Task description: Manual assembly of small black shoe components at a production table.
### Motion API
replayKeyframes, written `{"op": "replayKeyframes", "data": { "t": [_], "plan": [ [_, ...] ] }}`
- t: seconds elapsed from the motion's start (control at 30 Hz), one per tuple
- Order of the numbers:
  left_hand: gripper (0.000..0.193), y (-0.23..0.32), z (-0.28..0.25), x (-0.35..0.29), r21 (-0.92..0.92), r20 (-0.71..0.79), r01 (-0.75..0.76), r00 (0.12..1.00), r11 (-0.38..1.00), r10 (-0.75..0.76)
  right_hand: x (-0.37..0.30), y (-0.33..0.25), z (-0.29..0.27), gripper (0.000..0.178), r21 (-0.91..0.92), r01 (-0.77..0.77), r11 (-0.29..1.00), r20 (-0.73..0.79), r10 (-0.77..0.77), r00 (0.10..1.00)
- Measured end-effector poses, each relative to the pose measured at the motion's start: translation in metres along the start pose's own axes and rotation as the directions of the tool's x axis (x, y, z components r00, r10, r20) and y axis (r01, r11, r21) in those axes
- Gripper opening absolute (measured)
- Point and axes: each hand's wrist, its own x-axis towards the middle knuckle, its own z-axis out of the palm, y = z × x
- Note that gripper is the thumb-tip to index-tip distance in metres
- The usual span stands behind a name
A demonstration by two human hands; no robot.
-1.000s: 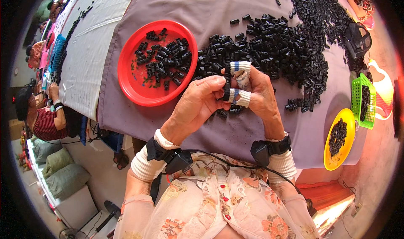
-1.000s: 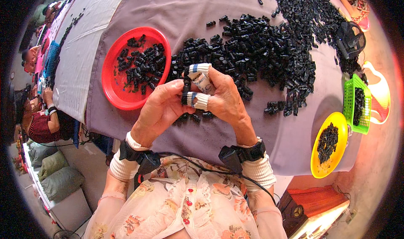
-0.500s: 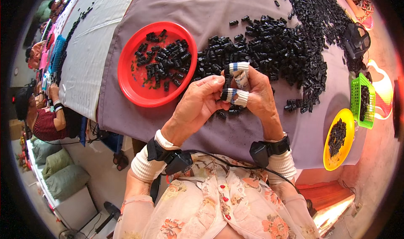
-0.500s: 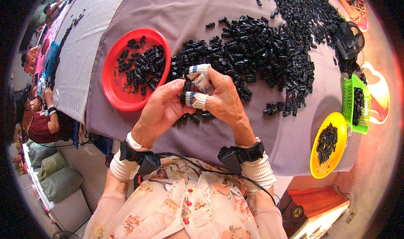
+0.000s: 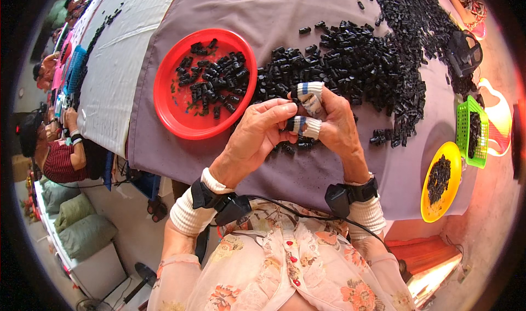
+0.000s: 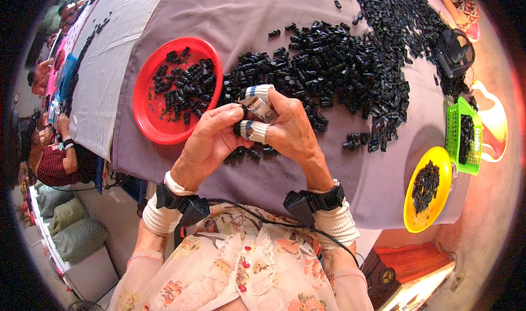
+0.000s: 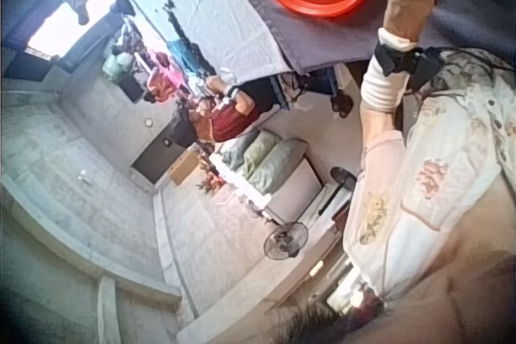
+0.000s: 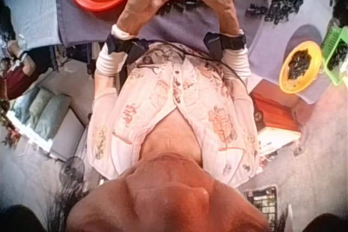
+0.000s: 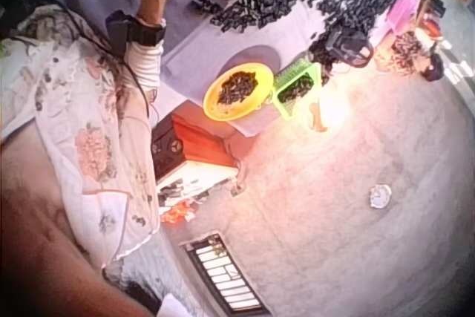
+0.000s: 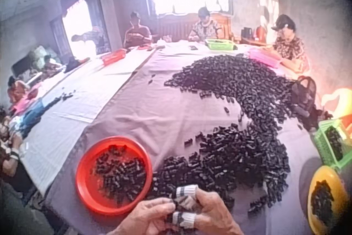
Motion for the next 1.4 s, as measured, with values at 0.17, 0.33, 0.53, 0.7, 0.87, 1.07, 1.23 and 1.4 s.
{"op": "replayKeyframes", "data": {
  "t": [0.17,0.33,0.53,0.7,0.87,1.07,1.23,1.4],
  "plan": [
    [0.016,0.002,0.001,0.001,0.083,-0.039,-0.011,0.999,0.996,0.014,-0.001,-0.003,-0.002,0.041,-0.047,0.027,0.999,0.002,-0.027,1.000],
    [0.016,0.001,-0.003,0.000,0.105,-0.044,-0.003,0.999,0.994,0.008,0.000,-0.001,-0.001,0.042,-0.100,0.016,0.995,0.017,-0.015,1.000],
    [0.018,0.003,-0.005,0.000,0.093,-0.031,0.008,1.000,0.996,-0.005,0.000,-0.003,0.001,0.041,-0.088,0.007,0.996,0.014,-0.006,1.000],
    [0.019,0.001,-0.007,0.002,0.017,0.026,0.042,0.999,0.999,-0.043,0.000,0.009,0.000,0.036,0.092,-0.019,0.996,0.016,0.017,1.000],
    [0.023,-0.007,-0.012,0.005,-0.152,0.065,0.021,0.998,0.988,-0.011,0.000,0.006,0.000,0.036,0.111,-0.048,0.993,0.030,0.045,0.999],
    [0.017,-0.002,-0.002,0.003,-0.218,-0.004,0.009,1.000,0.976,-0.010,0.000,-0.010,-0.002,0.036,0.129,-0.089,0.988,-0.009,0.091,0.996],
    [0.021,-0.005,-0.019,0.007,-0.242,0.119,0.001,0.992,0.970,0.029,-0.002,-0.014,-0.011,0.028,-0.007,-0.235,0.972,-0.013,0.235,0.972],
    [0.026,-0.006,-0.015,0.005,-0.250,0.071,0.006,0.997,0.968,0.012,0.000,-0.013,-0.010,0.029,-0.049,-0.208,0.977,0.104,0.212,0.972]
  ]
}}
